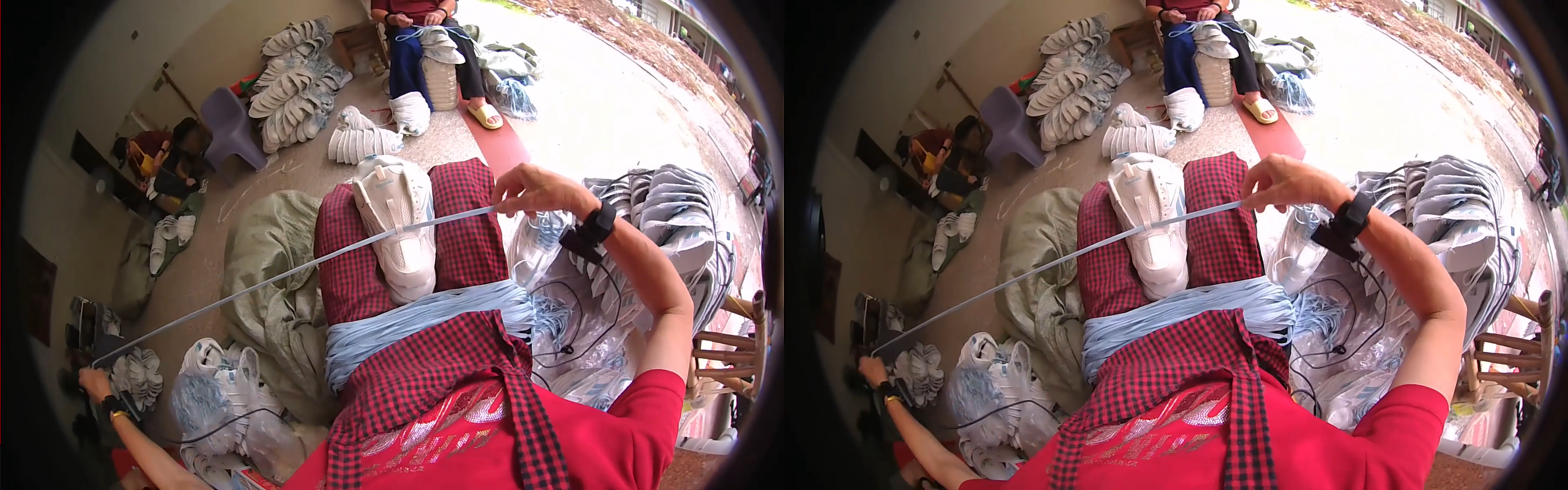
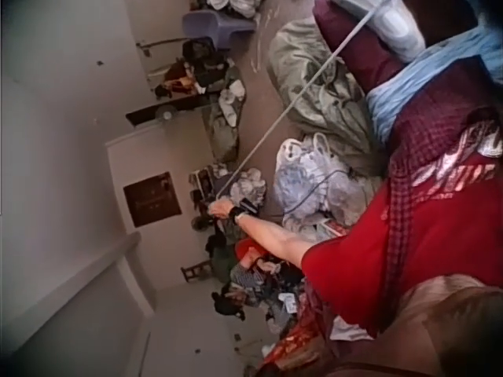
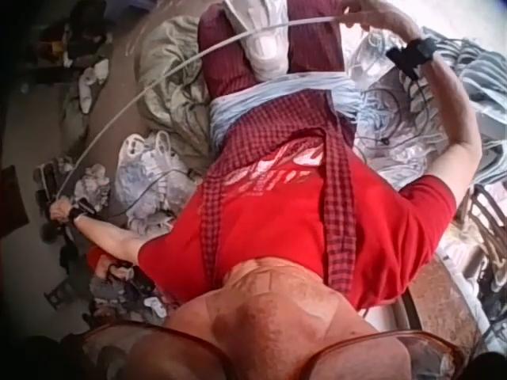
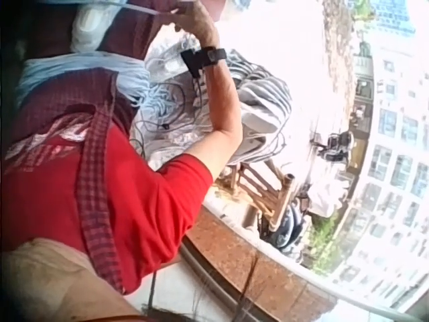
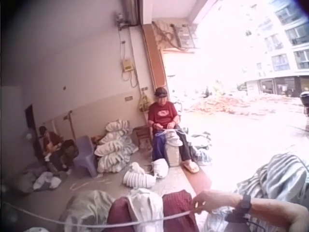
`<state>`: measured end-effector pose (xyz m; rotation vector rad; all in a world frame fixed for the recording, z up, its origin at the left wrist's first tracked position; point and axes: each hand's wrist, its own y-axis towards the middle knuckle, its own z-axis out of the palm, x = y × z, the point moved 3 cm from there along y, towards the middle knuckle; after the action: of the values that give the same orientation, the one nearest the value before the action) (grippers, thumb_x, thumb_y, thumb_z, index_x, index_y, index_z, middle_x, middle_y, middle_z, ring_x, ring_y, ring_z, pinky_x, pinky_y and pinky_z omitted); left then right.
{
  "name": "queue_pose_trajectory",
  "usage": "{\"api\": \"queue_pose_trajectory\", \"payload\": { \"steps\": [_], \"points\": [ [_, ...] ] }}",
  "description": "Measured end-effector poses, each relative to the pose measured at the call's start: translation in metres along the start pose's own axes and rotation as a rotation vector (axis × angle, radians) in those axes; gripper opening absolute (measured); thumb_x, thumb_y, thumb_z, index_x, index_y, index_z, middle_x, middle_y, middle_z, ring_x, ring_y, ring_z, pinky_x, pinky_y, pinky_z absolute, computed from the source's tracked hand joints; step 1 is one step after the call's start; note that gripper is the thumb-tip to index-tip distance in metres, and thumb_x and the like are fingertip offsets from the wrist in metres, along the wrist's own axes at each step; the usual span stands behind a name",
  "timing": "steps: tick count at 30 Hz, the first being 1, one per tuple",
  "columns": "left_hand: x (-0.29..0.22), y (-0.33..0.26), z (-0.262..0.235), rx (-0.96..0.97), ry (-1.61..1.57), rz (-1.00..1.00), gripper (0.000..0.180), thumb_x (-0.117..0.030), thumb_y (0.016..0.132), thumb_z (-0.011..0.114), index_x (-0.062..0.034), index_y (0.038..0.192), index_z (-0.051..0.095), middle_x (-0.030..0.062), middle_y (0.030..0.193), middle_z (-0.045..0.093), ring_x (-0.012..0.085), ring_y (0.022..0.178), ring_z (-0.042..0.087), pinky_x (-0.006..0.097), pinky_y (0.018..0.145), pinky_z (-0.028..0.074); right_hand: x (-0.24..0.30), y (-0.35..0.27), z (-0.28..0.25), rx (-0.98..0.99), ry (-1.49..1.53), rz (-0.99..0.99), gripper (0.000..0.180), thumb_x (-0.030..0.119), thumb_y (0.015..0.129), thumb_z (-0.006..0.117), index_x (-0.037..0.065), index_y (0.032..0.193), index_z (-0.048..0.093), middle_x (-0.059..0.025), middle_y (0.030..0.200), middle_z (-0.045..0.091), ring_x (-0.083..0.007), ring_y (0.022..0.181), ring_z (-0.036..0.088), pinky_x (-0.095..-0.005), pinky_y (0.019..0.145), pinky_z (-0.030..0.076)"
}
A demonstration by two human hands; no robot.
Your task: Lacing a pair of white athletic shoes.
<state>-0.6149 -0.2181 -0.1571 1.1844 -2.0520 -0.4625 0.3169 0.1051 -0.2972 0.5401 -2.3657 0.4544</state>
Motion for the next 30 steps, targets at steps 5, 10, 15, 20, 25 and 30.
{"api": "queue_pose_trajectory", "payload": {
  "steps": [5, 10, 15, 20, 25, 30],
  "points": [
    [0.103, 0.023, -0.013, -0.416, 0.077, 0.1, 0.035, -0.03, 0.089, 0.062, 0.0013, 0.103, 0.069, 0.0249, 0.116, 0.061, 0.0418, 0.112, 0.052, 0.056, 0.108, 0.031, -0.072, 0.027, -0.027, -0.717, -0.671, -0.259, 0.026, 0.0, 0.082, 0.062, 0.001, 0.107, 0.07, -0.0176, 0.098, 0.069, -0.0292, 0.096, 0.065, -0.0418, 0.087, 0.052],
    [-0.17, -0.049, -0.034, -0.141, -0.908, 0.23, 0.007, -0.008, 0.087, 0.059, -0.001, 0.09, 0.059, 0.0173, 0.088, 0.063, 0.0354, 0.084, 0.061, 0.043, 0.078, 0.048, 0.051, 0.036, 0.059, -0.447, -0.395, -0.517, 0.029, -0.002, 0.076, 0.058, 0.0, 0.105, 0.06, -0.015, 0.101, 0.061, -0.0334, 0.102, 0.06, -0.0455, 0.088, 0.046],
    [-0.418, -0.217, -0.25, 0.234, -1.463, 0.777, 0.014, -0.008, 0.086, 0.068, -0.0036, 0.098, 0.063, 0.0069, 0.084, 0.068, 0.0143, 0.074, 0.064, 0.03, 0.067, 0.051, 0.042, 0.044, 0.105, -0.376, -0.446, -0.589, 0.026, 0.006, 0.078, 0.062, 0.003, 0.103, 0.057, -0.0122, 0.097, 0.061, -0.0304, 0.098, 0.062, -0.0443, 0.082, 0.046],
    [-0.487, -0.321, -0.322, 0.705, -1.709, 0.98, 0.03, -0.006, 0.08, 0.074, -0.002, 0.104, 0.057, 0.0064, 0.091, 0.064, 0.0131, 0.078, 0.064, 0.029, 0.07, 0.055, 0.048, 0.042, 0.102, -0.322, -0.373, -0.6, 0.015, 0.014, 0.091, 0.06, 0.003, 0.1, 0.057, -0.0135, 0.088, 0.063, -0.0349, 0.081, 0.066, -0.046, 0.067, 0.051],
    [-0.489, -0.339, -0.328, 0.154, -1.544, 1.228, 0.03, -0.016, 0.082, 0.075, -0.0063, 0.103, 0.057, 0.0116, 0.09, 0.062, 0.0267, 0.071, 0.064, 0.037, 0.065, 0.053, 0.036, 0.032, 0.101, -0.346, -0.38, -0.601, 0.015, 0.018, 0.094, 0.058, 0.004, 0.097, 0.058, -0.014, 0.087, 0.064, -0.0354, 0.077, 0.066, -0.0459, 0.062, 0.052],
    [-0.472, -0.313, -0.31, -0.183, -1.217, 1.33, 0.011, -0.018, 0.09, 0.066, -0.0114, 0.097, 0.061, 0.0101, 0.079, 0.055, 0.032, 0.069, 0.064, 0.042, 0.058, 0.05, 0.019, 0.02, 0.088, -0.388, -0.414, -0.609, 0.012, 0.016, 0.093, 0.06, 0.004, 0.096, 0.059, -0.0122, 0.083, 0.064, -0.0336, 0.072, 0.066, -0.0437, 0.06, 0.053]
  ]
}}
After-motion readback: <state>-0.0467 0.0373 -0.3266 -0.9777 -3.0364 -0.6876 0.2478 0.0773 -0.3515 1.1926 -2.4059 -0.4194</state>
